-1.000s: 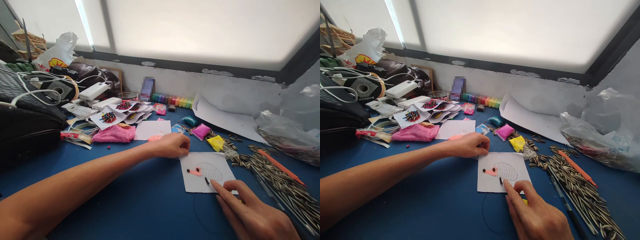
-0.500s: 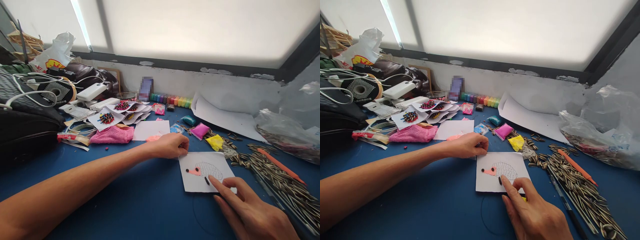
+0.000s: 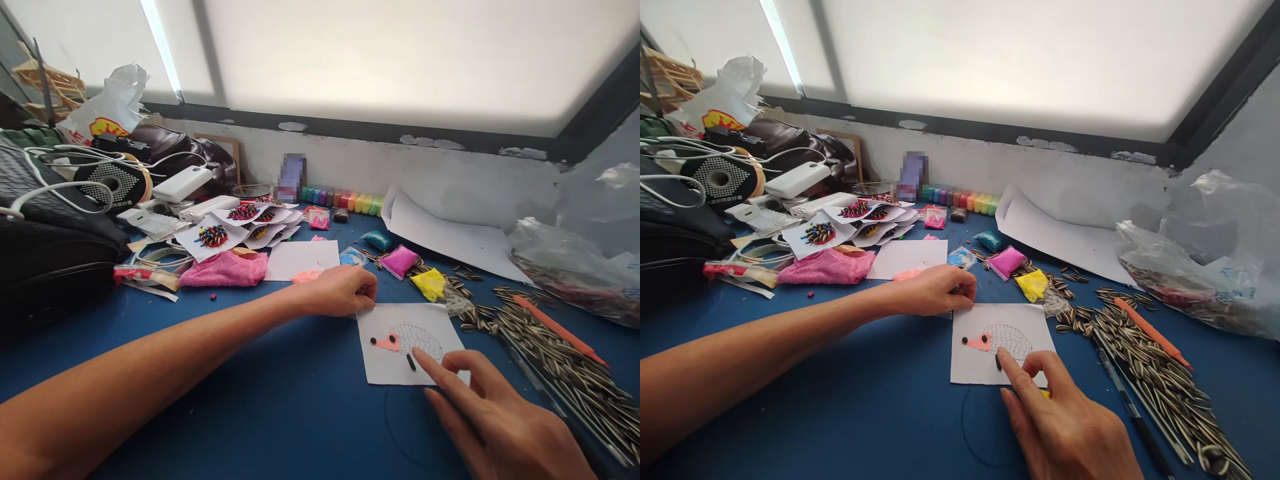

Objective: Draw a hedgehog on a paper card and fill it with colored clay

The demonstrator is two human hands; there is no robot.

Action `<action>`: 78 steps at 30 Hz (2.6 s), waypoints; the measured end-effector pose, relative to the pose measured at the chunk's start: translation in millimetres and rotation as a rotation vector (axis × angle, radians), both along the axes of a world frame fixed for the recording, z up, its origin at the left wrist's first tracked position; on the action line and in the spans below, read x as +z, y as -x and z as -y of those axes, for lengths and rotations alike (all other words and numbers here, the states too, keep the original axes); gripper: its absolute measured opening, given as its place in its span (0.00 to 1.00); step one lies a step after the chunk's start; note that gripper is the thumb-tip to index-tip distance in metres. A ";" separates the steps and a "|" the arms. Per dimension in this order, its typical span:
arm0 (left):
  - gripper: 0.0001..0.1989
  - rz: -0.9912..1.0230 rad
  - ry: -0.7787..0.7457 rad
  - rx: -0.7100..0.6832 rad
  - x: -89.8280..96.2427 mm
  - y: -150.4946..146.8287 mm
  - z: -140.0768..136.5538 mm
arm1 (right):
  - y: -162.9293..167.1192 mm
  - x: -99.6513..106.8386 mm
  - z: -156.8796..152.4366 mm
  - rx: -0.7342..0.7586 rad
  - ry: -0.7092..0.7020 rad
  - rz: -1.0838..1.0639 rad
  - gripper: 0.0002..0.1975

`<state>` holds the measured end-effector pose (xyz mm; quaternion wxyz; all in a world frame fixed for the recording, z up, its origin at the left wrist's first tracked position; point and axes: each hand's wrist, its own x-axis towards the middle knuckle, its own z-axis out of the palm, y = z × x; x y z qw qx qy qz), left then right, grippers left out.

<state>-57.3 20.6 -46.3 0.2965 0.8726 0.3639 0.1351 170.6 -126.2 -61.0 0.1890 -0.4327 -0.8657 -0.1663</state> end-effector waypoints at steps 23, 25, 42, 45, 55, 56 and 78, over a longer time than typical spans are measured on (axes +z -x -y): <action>0.19 0.587 0.422 0.220 24.7 -3.6 19.0 | -2.5 6.6 -0.7 0.008 0.240 -0.415 0.08; 0.17 0.678 0.568 0.250 31.8 -9.0 28.3 | 4.9 12.8 -0.1 -0.021 0.409 -0.542 0.08; 0.13 0.805 0.808 -0.064 39.2 -25.1 58.5 | 26.6 45.0 -18.6 -0.151 0.612 -0.959 0.15; 0.18 0.802 0.862 -0.055 31.9 -20.8 58.8 | 21.8 39.3 -13.6 -0.171 0.562 -0.962 0.14; 0.15 0.757 0.851 0.018 21.8 -17.9 58.3 | 11.7 32.0 -13.4 -0.206 0.337 -0.870 0.08; 0.14 0.734 0.844 0.014 22.6 -17.4 58.9 | 10.1 30.1 -13.9 -0.180 0.328 -0.851 0.07; 0.08 0.547 0.748 -0.072 25.6 -16.7 69.0 | 12.4 21.3 -14.0 -0.052 0.460 -0.969 0.08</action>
